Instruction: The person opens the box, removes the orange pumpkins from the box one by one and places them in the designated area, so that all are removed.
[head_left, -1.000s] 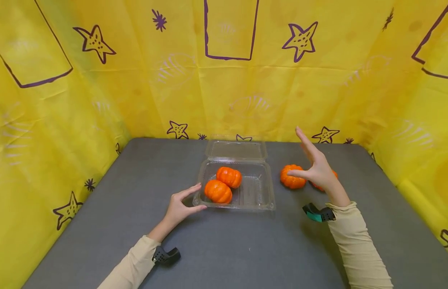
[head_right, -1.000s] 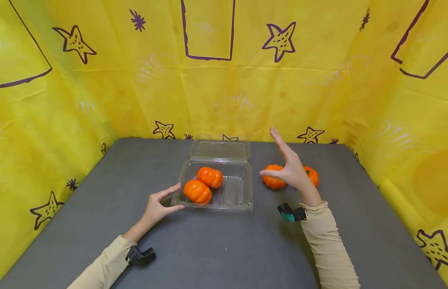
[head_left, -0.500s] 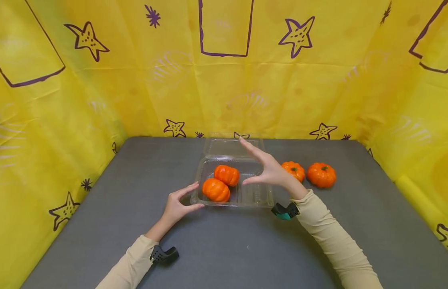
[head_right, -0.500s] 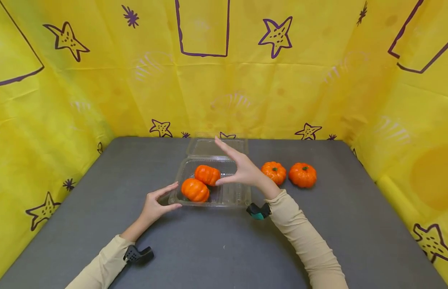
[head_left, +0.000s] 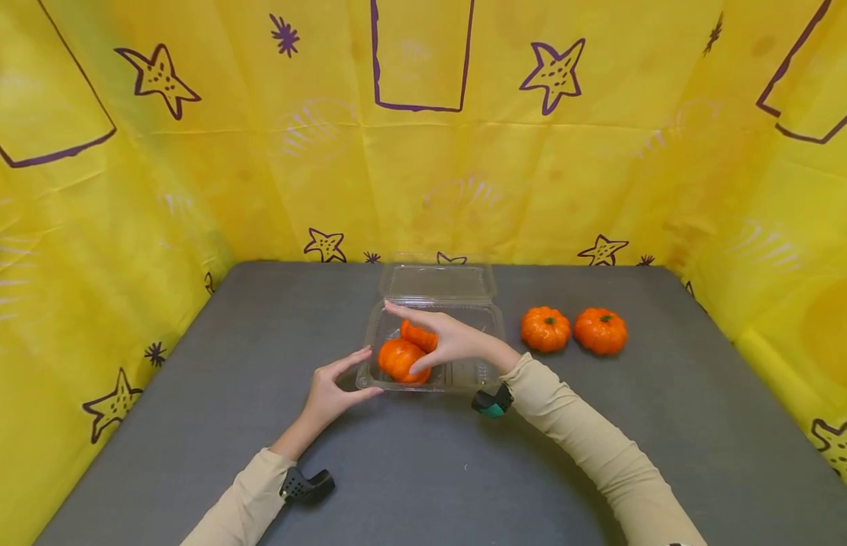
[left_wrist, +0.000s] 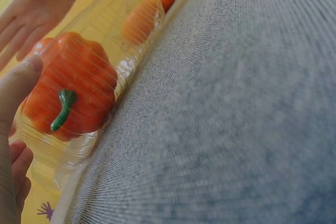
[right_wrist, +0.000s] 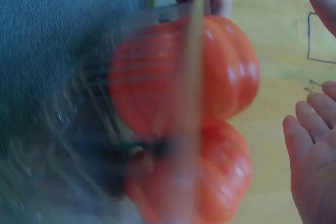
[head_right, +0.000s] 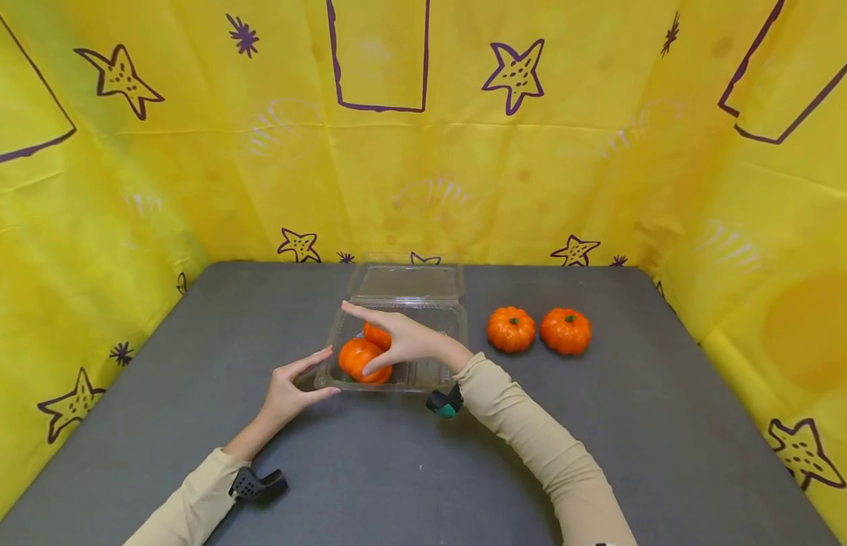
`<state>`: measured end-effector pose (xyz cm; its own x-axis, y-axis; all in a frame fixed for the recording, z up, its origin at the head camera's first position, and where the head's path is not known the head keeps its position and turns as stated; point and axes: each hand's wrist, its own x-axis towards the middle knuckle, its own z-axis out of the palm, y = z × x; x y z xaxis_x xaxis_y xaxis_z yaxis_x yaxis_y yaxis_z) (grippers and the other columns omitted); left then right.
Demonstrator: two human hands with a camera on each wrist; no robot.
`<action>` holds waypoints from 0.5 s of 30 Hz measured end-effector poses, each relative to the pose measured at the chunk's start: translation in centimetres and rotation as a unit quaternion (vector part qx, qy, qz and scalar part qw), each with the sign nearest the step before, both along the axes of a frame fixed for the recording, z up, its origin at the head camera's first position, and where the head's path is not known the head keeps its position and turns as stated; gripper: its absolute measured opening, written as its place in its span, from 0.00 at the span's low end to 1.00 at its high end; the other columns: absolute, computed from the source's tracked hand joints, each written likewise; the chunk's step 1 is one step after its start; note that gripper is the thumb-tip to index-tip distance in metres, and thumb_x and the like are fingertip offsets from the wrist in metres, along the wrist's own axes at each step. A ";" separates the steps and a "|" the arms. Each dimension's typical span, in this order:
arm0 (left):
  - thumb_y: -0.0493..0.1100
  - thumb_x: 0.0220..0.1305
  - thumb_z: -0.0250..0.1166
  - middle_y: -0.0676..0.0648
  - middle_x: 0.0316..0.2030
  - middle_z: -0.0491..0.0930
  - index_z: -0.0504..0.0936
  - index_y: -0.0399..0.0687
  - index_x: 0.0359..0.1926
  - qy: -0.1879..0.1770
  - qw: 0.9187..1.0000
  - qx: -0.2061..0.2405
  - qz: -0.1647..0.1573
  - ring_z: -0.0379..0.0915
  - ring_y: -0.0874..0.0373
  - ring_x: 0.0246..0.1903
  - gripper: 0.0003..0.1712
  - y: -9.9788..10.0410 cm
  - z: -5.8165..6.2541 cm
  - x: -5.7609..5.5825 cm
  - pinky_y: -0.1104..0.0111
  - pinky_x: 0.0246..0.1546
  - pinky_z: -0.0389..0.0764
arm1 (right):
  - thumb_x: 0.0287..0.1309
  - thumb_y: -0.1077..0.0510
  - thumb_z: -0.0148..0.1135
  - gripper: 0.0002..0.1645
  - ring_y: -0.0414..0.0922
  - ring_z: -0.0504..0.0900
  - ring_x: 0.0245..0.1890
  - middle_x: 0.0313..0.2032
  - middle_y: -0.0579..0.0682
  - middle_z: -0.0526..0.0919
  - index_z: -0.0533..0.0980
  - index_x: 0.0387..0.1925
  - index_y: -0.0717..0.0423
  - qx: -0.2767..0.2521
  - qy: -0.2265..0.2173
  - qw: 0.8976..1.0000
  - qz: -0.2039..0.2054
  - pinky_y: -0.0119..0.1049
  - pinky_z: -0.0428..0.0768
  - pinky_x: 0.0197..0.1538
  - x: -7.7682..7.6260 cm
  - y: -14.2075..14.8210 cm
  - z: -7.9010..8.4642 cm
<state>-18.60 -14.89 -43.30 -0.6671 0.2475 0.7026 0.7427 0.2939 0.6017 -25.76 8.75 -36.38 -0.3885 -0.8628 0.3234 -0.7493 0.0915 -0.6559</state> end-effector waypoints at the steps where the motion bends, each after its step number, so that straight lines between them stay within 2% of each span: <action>1: 0.25 0.24 0.76 0.29 0.40 0.76 0.77 0.22 0.41 0.001 1.000 -0.001 0.001 0.74 0.39 0.42 0.33 0.0 0.0 0.0 0.71 0.49 0.69 | 0.42 0.56 0.71 0.56 0.42 0.51 0.64 0.67 0.55 0.50 0.48 0.67 0.62 0.004 -0.005 1.000 0.004 0.39 0.54 0.62 0.0 -0.1 -0.2; 8: 0.25 0.24 0.76 0.29 0.40 0.76 0.77 0.23 0.41 0.009 1.000 0.002 0.000 0.74 0.39 0.41 0.33 0.0 0.0 0.0 0.71 0.49 0.68 | 0.46 0.58 0.68 0.49 0.45 0.57 0.62 0.66 0.53 0.53 0.52 0.66 0.63 0.028 -0.050 0.998 0.011 0.36 0.60 0.59 0.0 -0.5 -2.1; 11: 0.25 0.24 0.76 0.30 0.41 0.76 0.77 0.23 0.41 0.008 1.000 0.002 0.000 0.73 0.38 0.41 0.33 0.0 0.0 0.0 0.71 0.49 0.69 | 0.50 0.60 0.66 0.45 0.44 0.57 0.62 0.66 0.53 0.53 0.53 0.65 0.64 0.041 -0.046 0.998 0.014 0.36 0.61 0.59 0.1 -0.5 -2.6; 15: 0.26 0.24 0.76 0.29 0.41 0.76 0.77 0.22 0.41 0.002 1.000 0.005 0.001 0.73 0.38 0.42 0.33 0.0 -0.1 0.0 0.71 0.49 0.68 | 0.51 0.67 0.58 0.39 0.43 0.51 0.64 0.66 0.54 0.52 0.54 0.64 0.65 0.065 -0.036 0.997 0.024 0.36 0.58 0.60 0.3 -0.4 -2.6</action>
